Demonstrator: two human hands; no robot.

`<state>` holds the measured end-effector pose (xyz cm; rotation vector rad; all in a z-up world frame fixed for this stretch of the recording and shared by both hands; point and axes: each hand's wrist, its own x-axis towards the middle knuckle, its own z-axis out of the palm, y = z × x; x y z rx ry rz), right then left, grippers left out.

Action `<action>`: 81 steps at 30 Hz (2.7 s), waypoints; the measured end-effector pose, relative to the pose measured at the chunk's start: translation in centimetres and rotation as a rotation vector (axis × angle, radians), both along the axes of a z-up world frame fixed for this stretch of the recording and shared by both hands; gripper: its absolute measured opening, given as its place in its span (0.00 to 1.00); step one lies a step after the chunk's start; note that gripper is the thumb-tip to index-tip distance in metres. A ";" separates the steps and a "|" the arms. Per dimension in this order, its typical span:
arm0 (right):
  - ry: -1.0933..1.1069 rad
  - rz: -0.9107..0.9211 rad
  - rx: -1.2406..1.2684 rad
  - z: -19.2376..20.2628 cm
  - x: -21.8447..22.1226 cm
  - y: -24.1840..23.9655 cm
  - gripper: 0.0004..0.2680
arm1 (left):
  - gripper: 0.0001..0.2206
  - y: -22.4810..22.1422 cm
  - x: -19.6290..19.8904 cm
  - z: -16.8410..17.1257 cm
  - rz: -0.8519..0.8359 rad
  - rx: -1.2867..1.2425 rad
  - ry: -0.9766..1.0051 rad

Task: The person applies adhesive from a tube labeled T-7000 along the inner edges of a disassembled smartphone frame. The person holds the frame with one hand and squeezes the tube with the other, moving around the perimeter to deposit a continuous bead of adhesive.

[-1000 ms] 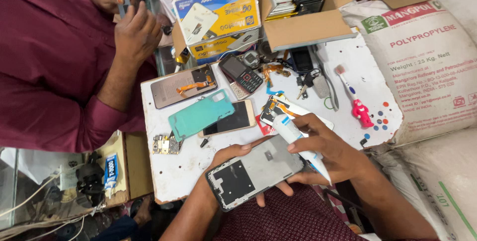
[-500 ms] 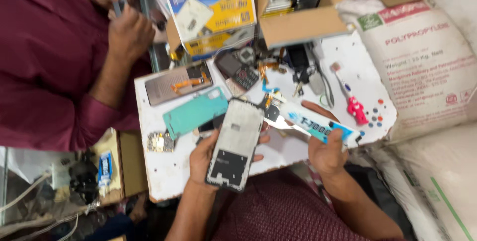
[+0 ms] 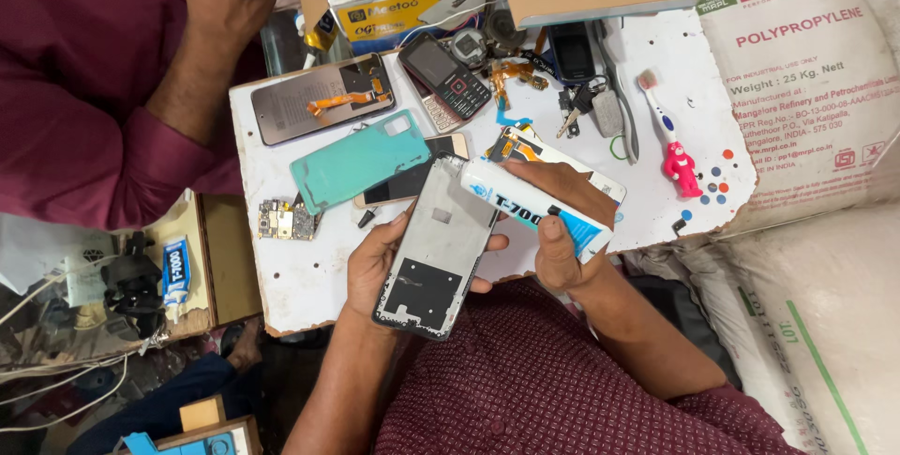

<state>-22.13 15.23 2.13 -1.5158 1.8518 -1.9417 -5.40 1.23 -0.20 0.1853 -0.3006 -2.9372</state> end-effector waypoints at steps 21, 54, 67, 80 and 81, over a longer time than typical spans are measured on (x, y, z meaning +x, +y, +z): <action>0.060 -0.015 -0.014 -1.1 -0.1 0.5 0.23 | 0.38 0.4 0.3 -1.1 -0.036 -0.065 -0.037; 0.169 0.030 0.036 -0.5 0.0 0.3 0.19 | 0.34 0.2 0.0 -0.5 -0.014 -0.133 -0.075; 0.197 0.070 0.006 -0.2 0.0 -0.3 0.19 | 0.32 -0.4 -0.1 -1.6 -0.004 -0.102 -0.113; 0.275 0.030 0.068 -0.3 0.6 -1.0 0.20 | 0.29 -0.9 -0.2 -0.9 0.057 -0.099 -0.207; 0.271 0.031 0.072 -0.4 0.8 -1.0 0.20 | 0.29 -0.8 -0.1 -0.9 0.055 -0.092 -0.208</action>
